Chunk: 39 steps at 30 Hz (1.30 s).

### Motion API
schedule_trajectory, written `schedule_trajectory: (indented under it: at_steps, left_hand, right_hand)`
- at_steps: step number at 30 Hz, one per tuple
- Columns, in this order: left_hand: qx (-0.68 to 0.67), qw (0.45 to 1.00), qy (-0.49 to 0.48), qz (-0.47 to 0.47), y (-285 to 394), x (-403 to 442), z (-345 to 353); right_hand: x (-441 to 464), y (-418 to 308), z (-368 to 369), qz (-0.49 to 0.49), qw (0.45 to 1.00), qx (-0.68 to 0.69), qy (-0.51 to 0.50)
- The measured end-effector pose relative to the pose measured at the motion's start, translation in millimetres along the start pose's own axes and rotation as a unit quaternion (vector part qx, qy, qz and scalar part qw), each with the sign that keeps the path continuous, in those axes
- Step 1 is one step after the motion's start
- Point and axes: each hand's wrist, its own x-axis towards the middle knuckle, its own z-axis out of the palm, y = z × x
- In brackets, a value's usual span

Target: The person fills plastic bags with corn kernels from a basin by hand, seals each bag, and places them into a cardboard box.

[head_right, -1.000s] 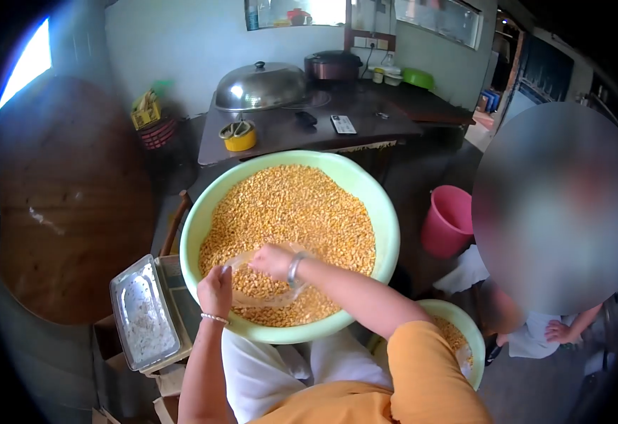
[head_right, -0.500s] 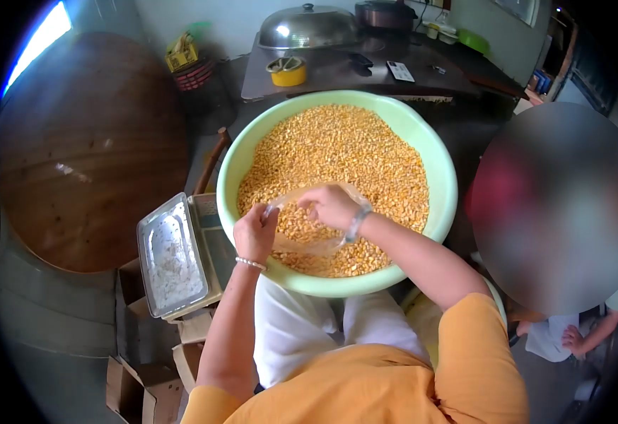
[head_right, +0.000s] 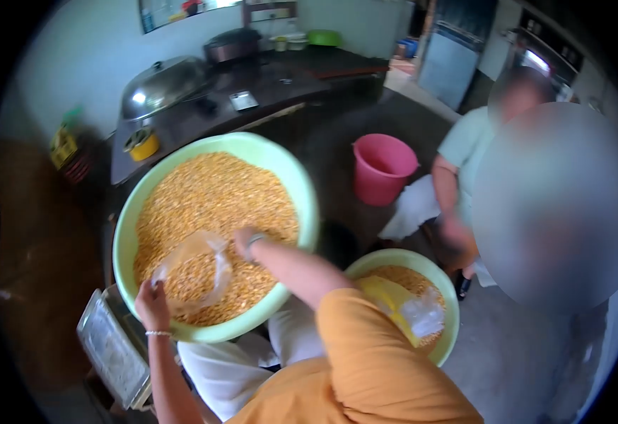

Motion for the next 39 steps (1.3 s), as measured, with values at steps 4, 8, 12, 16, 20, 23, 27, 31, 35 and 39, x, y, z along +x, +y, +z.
schedule_trajectory:
  at_steps: [4,8,12,16,20,23,27,31,35,39]
  left_hand:
    - [0.007,1.000,0.009,0.025,-12,4,6]
    - [-0.055,0.997,0.048,0.019,-11,2,7]
    - [-0.059,0.998,0.023,0.004,-3,5,7]
    - [-0.063,0.997,0.041,0.008,-14,3,10]
    - [-0.047,0.996,0.054,0.061,-11,2,9]
    - [-0.028,0.999,0.040,0.018,8,4,0]
    - [-0.025,0.998,0.047,0.021,5,-1,-2]
    - [-0.007,1.000,0.029,0.009,6,2,-5]
    - [-0.017,0.999,0.033,0.011,9,4,-1]
    - [-0.007,0.999,0.038,0.009,5,1,-4]
  right_hand:
    - [-20,-28,-10,0.003,0.999,0.012,-0.048]
    - [-33,-38,-21,0.006,0.998,-0.008,-0.061]
    - [-31,-37,-20,0.026,0.997,0.001,-0.067]
    - [-34,-36,-25,0.029,0.974,0.218,-0.050]
    - [-21,-24,-16,-0.003,0.985,0.168,-0.029]
    - [4,-13,-10,-0.049,0.995,0.066,0.051]
    - [1,-16,-24,0.024,0.966,0.239,0.101]
    - [-23,-42,-69,0.030,0.866,0.489,0.096]
    - [-57,-103,-109,-0.160,0.856,0.489,0.057]
    - [-54,-140,-68,-0.177,0.902,0.387,-0.080]
